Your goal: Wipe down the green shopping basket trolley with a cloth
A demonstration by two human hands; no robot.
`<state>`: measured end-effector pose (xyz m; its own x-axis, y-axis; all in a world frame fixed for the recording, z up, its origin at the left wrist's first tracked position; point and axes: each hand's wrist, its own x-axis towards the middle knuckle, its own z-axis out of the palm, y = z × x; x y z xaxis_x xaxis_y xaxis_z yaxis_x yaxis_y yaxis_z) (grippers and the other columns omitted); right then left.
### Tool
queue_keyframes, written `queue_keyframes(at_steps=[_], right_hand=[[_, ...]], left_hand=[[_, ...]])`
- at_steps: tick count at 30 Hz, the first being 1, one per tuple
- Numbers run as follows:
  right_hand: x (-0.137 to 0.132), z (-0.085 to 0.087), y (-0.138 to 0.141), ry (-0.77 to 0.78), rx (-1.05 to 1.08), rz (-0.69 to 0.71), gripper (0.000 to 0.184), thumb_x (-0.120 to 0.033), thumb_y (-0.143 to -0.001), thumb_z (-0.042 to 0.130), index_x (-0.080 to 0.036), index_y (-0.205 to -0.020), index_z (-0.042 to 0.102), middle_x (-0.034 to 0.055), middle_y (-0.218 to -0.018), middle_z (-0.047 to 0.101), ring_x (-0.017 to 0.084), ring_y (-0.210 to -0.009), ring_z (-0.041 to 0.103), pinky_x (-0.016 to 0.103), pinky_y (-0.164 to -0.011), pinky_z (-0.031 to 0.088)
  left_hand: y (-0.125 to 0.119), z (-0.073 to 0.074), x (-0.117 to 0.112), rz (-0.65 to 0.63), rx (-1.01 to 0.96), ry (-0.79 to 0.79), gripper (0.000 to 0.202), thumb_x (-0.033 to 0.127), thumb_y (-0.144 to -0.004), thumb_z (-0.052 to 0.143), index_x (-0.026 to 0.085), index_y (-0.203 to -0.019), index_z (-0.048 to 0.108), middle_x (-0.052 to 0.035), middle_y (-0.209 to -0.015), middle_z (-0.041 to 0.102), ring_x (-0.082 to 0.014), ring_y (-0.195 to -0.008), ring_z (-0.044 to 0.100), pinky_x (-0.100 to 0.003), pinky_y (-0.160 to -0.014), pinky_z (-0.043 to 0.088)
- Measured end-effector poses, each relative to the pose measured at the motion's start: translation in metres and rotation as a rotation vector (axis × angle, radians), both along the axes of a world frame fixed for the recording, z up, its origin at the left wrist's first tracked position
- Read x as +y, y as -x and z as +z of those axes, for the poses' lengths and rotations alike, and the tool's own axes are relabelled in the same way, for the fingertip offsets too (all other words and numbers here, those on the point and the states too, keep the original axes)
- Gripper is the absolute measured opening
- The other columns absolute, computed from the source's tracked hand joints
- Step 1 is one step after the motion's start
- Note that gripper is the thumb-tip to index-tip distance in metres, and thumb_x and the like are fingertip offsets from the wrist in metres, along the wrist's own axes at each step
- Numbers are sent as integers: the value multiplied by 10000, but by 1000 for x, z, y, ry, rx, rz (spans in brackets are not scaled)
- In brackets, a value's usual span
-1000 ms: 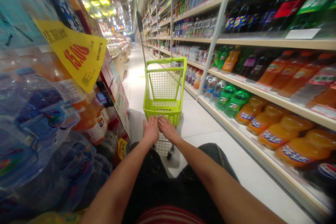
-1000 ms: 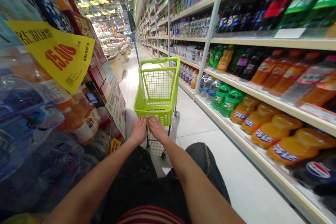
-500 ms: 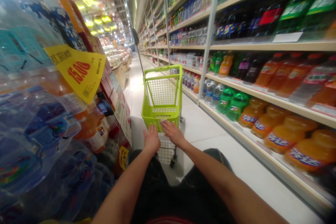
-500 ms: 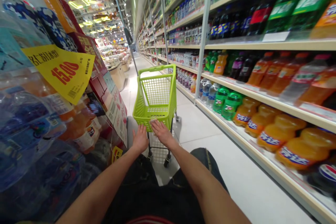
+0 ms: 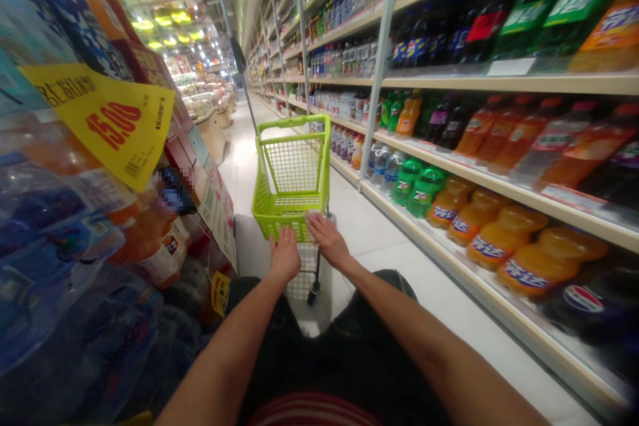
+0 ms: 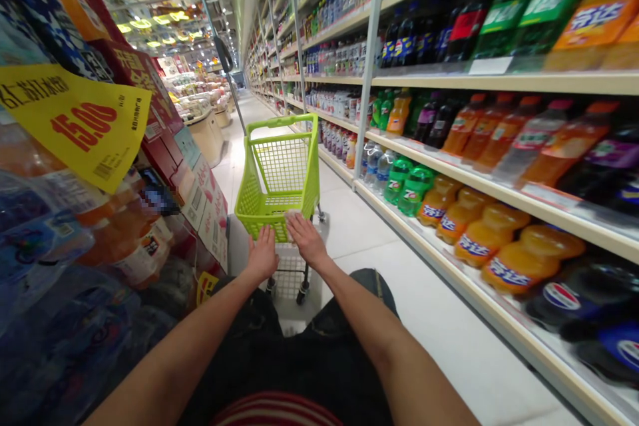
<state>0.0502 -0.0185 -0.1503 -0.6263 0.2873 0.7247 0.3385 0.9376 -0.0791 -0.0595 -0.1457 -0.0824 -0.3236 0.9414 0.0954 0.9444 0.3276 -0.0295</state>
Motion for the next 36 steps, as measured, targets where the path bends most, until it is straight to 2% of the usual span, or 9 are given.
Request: queue_keyframes(at_steps=[6,9,11,16,19,26,29,31,36], right_hand=[[-5,-43,2,109,-152,-35,383,-74,-876,344,-140,-1168,583,118,-1268,548,242,-1244,423,429,-1027,344],[-10,-51,0,129,-199,-28,376,-65,-865,356,-123,-1153,590,131,-1280,535,245,-1249,418,434,-993,386],[-13,-43,2,104,-161,7,391,-65,-861,359,-124,-1189,562,134,-1294,520,227,-1269,394,441,-983,400],[-19,1,30,22,22,70,452,-77,-867,319,-184,-1267,502,100,-1339,478,192,-1334,279,476,-1050,317],[-22,6,47,7,-39,68,432,-81,-866,338,-180,-1245,522,95,-1333,486,199,-1333,283,482,-1055,309],[-20,-48,50,-1,-211,80,361,-85,-826,458,-137,-1162,577,147,-1288,523,231,-1271,389,511,-1051,307],[-20,-56,48,-2,-212,109,341,-83,-829,451,-141,-1134,592,151,-1259,546,228,-1239,433,524,-1020,347],[-23,-46,51,-17,-159,141,353,-87,-847,417,-144,-1154,581,148,-1256,551,219,-1246,427,506,-997,385],[-33,10,78,-61,25,167,411,-107,-880,344,-138,-1257,507,130,-1340,471,202,-1332,284,460,-1042,354]], left_hand=[[-4,2,-4,-45,2,39,663,155,-761,376,65,-1403,236,-122,-1498,180,-244,-1379,135,-521,-1105,100],[0,-3,-5,-37,-10,53,669,133,-747,385,72,-1398,247,-122,-1496,190,-244,-1377,144,-531,-1098,114],[6,-6,-6,-21,-15,41,669,121,-743,389,78,-1396,253,-121,-1495,195,-237,-1378,142,-522,-1100,112],[26,0,-9,115,-39,23,636,101,-778,365,99,-1402,246,-120,-1482,243,-215,-1382,126,-468,-1113,97],[31,4,-13,136,-41,38,649,116,-788,379,121,-1416,215,-114,-1480,253,-226,-1386,94,-465,-1113,101],[35,-11,-21,18,-15,71,690,126,-751,397,99,-1415,210,-131,-1500,172,-256,-1384,94,-524,-1096,107],[43,-16,-21,36,-26,81,713,155,-733,430,111,-1412,219,-126,-1501,167,-252,-1383,105,-522,-1095,108],[49,-16,-20,55,-37,89,728,168,-720,446,104,-1410,225,-125,-1502,163,-256,-1383,104,-531,-1094,110],[68,-10,-21,137,-73,67,719,138,-720,429,104,-1408,224,-122,-1505,145,-254,-1383,110,-544,-1088,139]])
